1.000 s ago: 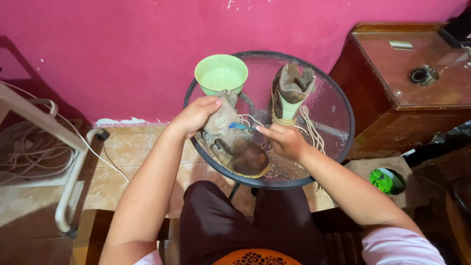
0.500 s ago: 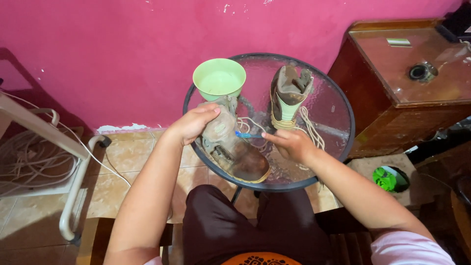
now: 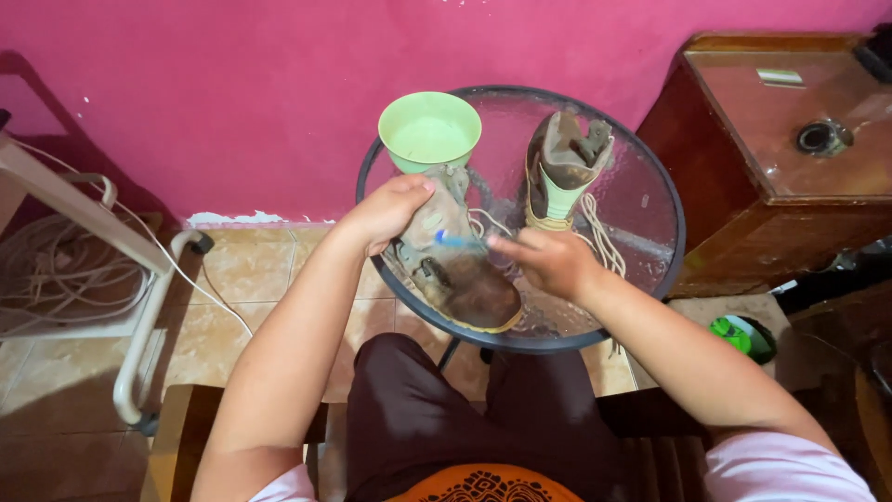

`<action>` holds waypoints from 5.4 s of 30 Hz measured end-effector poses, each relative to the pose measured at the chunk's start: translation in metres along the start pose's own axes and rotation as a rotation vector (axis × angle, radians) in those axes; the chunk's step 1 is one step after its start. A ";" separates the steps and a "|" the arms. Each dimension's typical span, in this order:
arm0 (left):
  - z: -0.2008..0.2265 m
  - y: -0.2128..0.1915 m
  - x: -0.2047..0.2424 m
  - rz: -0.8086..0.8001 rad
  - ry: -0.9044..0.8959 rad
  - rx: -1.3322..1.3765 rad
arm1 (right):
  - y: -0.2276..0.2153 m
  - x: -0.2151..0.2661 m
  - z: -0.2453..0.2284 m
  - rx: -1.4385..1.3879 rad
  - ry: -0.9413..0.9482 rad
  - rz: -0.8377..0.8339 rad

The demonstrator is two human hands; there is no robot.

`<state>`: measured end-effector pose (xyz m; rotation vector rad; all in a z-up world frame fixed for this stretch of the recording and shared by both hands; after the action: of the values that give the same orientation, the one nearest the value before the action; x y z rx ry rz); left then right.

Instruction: Cleaning a tan work boot using a toothbrush and a bowl of cleaning solution on a glass table.

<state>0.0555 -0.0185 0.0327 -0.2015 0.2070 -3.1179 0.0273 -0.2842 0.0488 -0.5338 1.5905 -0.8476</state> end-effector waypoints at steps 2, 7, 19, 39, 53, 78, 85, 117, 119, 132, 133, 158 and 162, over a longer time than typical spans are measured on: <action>0.001 0.001 0.004 -0.001 -0.006 -0.011 | -0.008 -0.010 -0.015 0.004 -0.044 -0.042; 0.001 0.002 0.002 -0.004 -0.019 -0.009 | -0.017 -0.036 -0.010 0.111 -0.012 -0.039; 0.031 -0.002 0.040 -0.034 -0.169 0.229 | -0.036 -0.098 -0.080 0.160 -0.159 -0.164; 0.056 0.016 0.066 -0.241 -0.121 0.126 | -0.015 -0.064 -0.025 0.133 0.024 -0.115; 0.070 0.003 0.077 -0.167 0.259 -0.499 | -0.019 -0.058 -0.043 -0.057 0.226 0.143; 0.076 0.001 0.074 -0.109 0.381 -0.507 | 0.006 -0.049 -0.030 -0.061 0.327 0.069; 0.084 0.006 0.088 -0.112 0.378 -0.541 | 0.000 -0.050 -0.029 -0.263 0.288 0.080; 0.012 -0.059 0.107 0.054 0.335 -0.714 | 0.186 -0.216 0.174 0.233 0.577 -0.755; 0.018 -0.057 0.102 0.055 0.375 -0.713 | 0.165 -0.227 0.158 0.226 0.604 -0.790; 0.022 -0.045 0.065 0.054 0.602 -0.593 | 0.017 -0.210 0.103 0.101 0.622 -0.467; 0.034 -0.039 0.078 0.054 0.601 -0.589 | 0.011 -0.204 0.102 0.102 0.623 -0.471; 0.052 -0.023 0.126 0.206 0.607 -0.699 | -0.140 -0.154 -0.053 -0.078 0.382 -0.677; 0.079 -0.010 0.120 0.158 0.664 -0.564 | -0.105 -0.170 -0.070 0.321 -0.213 -0.444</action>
<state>-0.0531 -0.0208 0.1270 0.8116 1.0344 -2.7603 -0.0197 -0.2080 0.2407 -0.7296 1.1258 -1.3055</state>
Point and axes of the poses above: each hand's wrist, its own x-axis away from the middle knuckle, its own y-axis out of the palm, z = x × y, the point moved 8 cm from there along -x, towards the middle knuckle, and after that the axes turned 12 degrees about -x, right-handed, at the moved point
